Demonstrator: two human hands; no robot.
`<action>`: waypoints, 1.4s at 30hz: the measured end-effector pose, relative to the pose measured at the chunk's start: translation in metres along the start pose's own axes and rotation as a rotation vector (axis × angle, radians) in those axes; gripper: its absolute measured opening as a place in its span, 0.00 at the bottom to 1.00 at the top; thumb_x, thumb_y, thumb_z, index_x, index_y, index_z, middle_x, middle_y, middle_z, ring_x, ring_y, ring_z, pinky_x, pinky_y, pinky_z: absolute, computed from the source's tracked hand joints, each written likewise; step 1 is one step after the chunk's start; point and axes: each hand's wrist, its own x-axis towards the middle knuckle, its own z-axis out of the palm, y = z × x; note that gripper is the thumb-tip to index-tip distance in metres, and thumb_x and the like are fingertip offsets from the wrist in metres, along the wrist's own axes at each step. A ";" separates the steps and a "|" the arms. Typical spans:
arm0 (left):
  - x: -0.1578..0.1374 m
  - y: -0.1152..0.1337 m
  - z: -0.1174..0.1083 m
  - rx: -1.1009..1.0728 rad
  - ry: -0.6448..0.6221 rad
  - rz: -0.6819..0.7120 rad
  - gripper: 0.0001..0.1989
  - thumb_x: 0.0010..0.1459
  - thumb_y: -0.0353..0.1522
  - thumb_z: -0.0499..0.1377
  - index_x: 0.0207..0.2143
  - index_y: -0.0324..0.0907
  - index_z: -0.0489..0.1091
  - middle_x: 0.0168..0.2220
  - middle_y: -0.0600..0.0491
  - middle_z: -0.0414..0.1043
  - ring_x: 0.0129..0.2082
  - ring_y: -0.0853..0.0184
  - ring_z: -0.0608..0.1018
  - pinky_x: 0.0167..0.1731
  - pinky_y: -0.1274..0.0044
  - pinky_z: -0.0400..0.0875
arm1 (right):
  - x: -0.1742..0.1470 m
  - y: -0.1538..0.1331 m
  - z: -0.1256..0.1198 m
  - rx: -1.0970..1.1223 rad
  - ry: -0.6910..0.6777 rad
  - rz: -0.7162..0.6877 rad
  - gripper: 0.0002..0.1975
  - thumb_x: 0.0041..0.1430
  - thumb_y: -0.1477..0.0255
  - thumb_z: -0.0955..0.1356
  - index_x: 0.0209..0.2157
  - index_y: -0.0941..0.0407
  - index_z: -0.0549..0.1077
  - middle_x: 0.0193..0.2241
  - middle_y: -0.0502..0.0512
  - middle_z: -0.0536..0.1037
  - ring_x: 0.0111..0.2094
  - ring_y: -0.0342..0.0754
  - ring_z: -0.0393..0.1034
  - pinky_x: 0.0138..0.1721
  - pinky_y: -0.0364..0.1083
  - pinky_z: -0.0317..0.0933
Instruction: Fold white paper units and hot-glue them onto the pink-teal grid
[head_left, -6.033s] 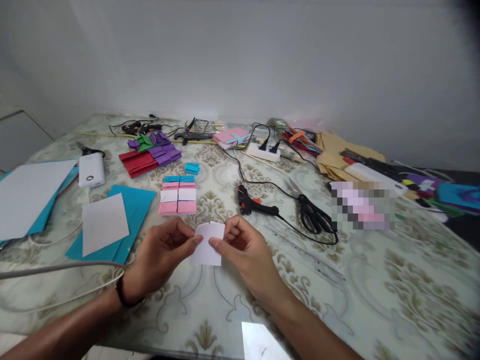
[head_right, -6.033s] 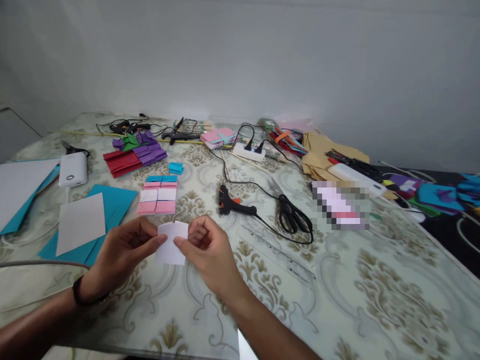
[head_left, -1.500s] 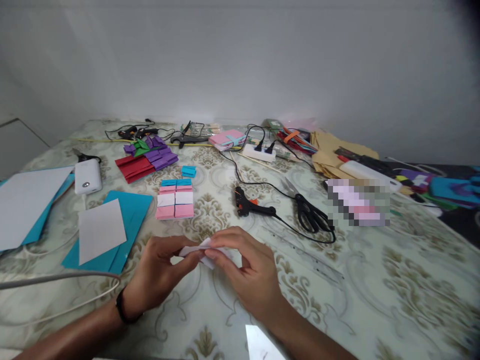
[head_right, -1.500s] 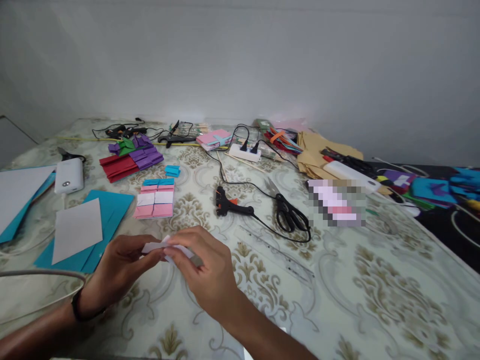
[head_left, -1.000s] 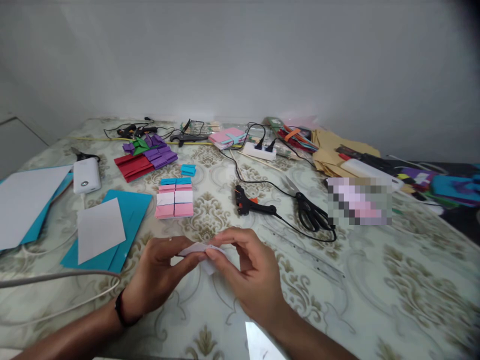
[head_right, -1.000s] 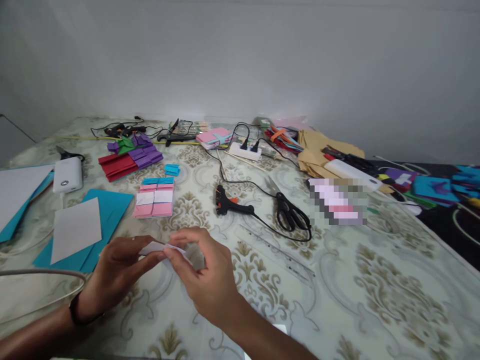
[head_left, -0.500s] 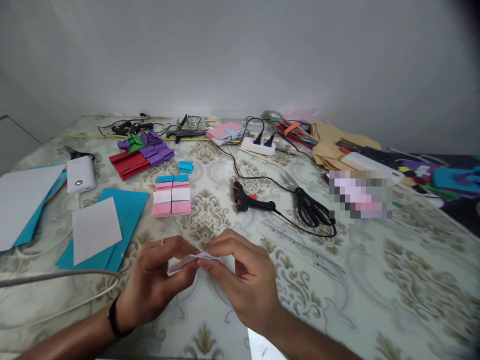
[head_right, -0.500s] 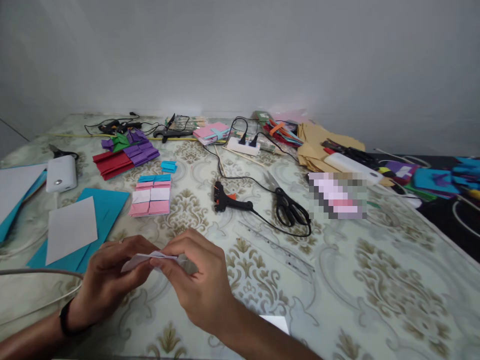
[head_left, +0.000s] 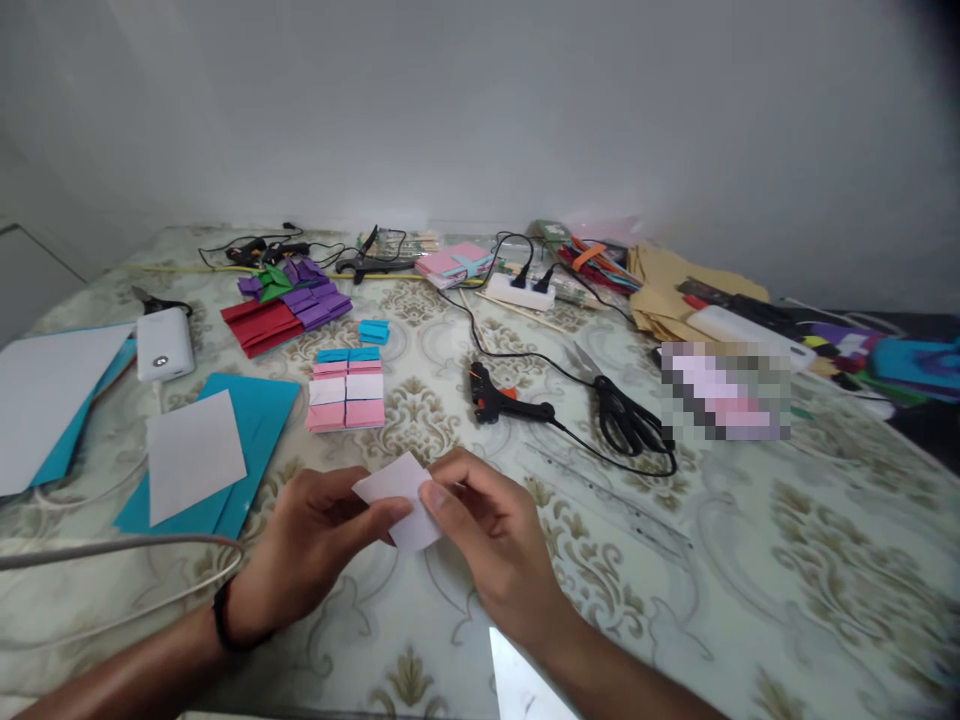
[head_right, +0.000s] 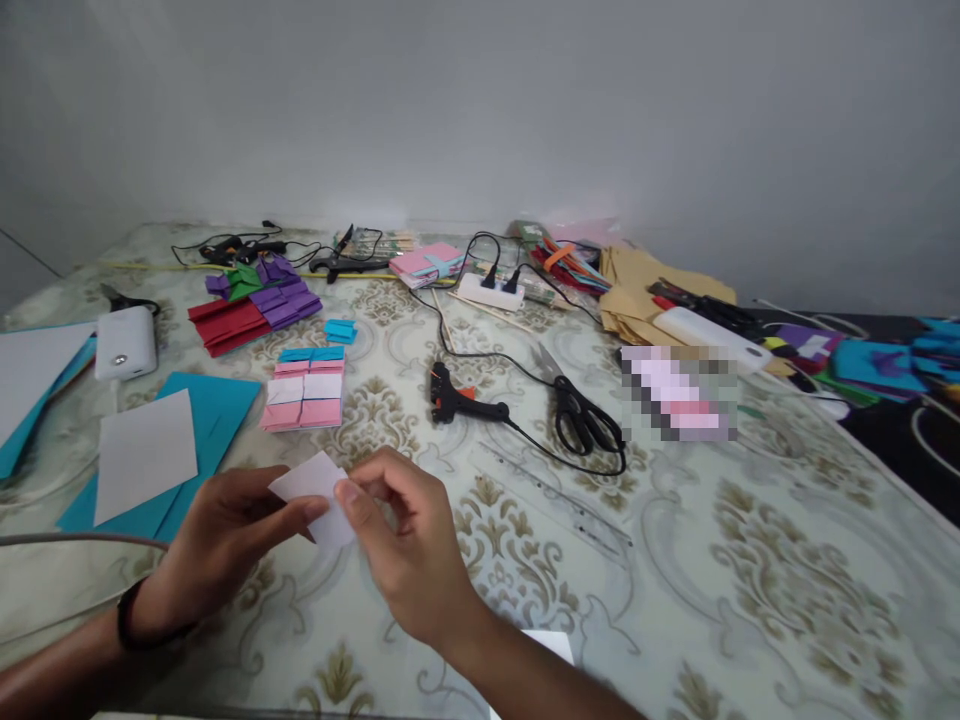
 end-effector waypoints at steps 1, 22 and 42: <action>0.001 0.000 -0.001 0.005 -0.004 -0.013 0.16 0.59 0.41 0.68 0.25 0.39 0.79 0.21 0.53 0.76 0.21 0.70 0.73 0.20 0.82 0.65 | 0.000 0.001 0.000 -0.018 -0.008 0.023 0.12 0.69 0.64 0.70 0.31 0.55 0.75 0.27 0.49 0.72 0.29 0.44 0.65 0.31 0.44 0.59; 0.015 -0.001 -0.006 0.187 -0.029 0.021 0.22 0.65 0.42 0.59 0.21 0.40 0.72 0.19 0.56 0.72 0.21 0.70 0.72 0.23 0.80 0.64 | 0.018 0.004 -0.012 -0.150 -0.089 0.198 0.22 0.62 0.54 0.72 0.24 0.54 0.68 0.21 0.44 0.62 0.24 0.42 0.56 0.26 0.43 0.53; 0.013 -0.005 -0.007 -0.120 -0.159 -0.086 0.15 0.65 0.41 0.64 0.33 0.37 0.79 0.29 0.51 0.80 0.27 0.68 0.75 0.27 0.79 0.66 | 0.017 0.004 -0.011 -0.142 -0.083 0.111 0.08 0.63 0.65 0.73 0.36 0.55 0.77 0.23 0.45 0.70 0.26 0.43 0.64 0.30 0.43 0.59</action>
